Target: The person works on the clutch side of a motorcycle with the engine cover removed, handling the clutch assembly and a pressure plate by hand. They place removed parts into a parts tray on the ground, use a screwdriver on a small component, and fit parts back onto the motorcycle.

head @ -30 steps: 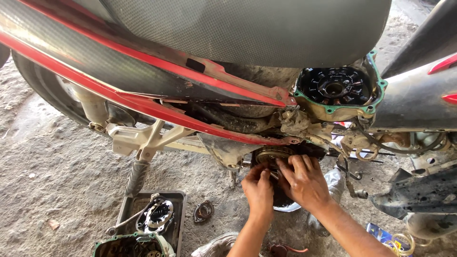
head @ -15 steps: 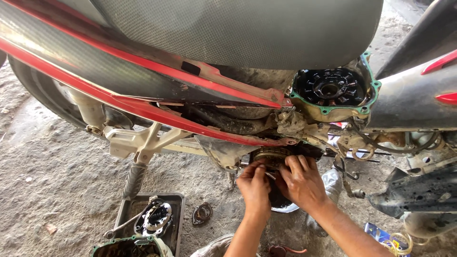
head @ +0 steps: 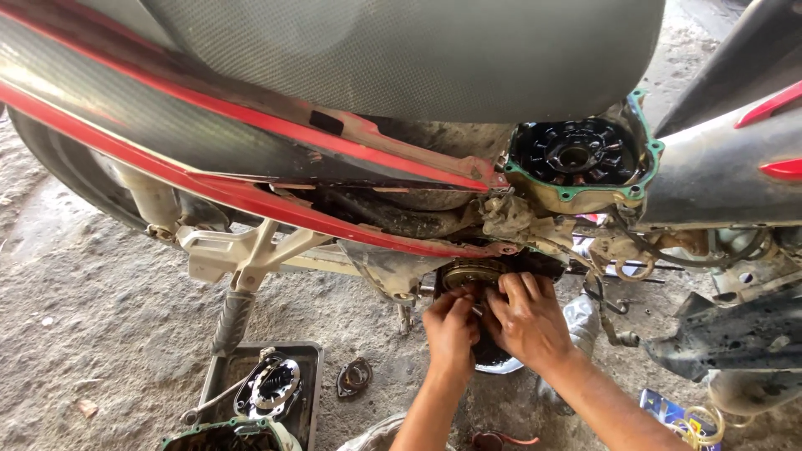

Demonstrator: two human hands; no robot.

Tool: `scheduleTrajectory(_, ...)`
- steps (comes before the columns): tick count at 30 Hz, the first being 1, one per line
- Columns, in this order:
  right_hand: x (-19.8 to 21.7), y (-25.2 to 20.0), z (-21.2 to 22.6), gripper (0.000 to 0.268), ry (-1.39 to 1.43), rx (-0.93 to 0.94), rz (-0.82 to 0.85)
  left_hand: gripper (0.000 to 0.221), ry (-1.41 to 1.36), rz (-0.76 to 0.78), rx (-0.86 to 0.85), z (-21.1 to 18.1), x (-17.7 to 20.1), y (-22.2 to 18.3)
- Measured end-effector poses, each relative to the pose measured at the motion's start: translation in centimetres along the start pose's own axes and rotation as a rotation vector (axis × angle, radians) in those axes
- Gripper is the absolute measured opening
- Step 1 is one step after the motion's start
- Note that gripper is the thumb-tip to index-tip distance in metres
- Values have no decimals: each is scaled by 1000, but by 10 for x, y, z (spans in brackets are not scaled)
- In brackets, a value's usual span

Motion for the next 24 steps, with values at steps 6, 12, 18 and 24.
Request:
scheduleTrajectory(6, 7, 2, 2, 44, -6, 36, -23, 12, -29, -79, 20, -5, -4, -9)
scheduleTrajectory(12, 12, 5, 6, 43, -12, -12, -25, 10, -49, -98, -22, -7, 3, -5)
scheduleTrajectory(18, -14, -19, -9, 46, -35, -34, 20, 8, -100, 8, -5, -2, -7, 2)
scheduleTrajectory(24, -75, -36, -25, 69, -157, -56, 220, 22, 228, -206, -239, -6, 2, 21)
Point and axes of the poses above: each hand's wrist, its own y-axis towards the middle knuckle, its own x-axis out of the back of the hand, z = x × y, the point moved 4 cm from there along y, towards the middle knuckle, and after that the axes turned 6 degrees about x, right-handed, at the moved point
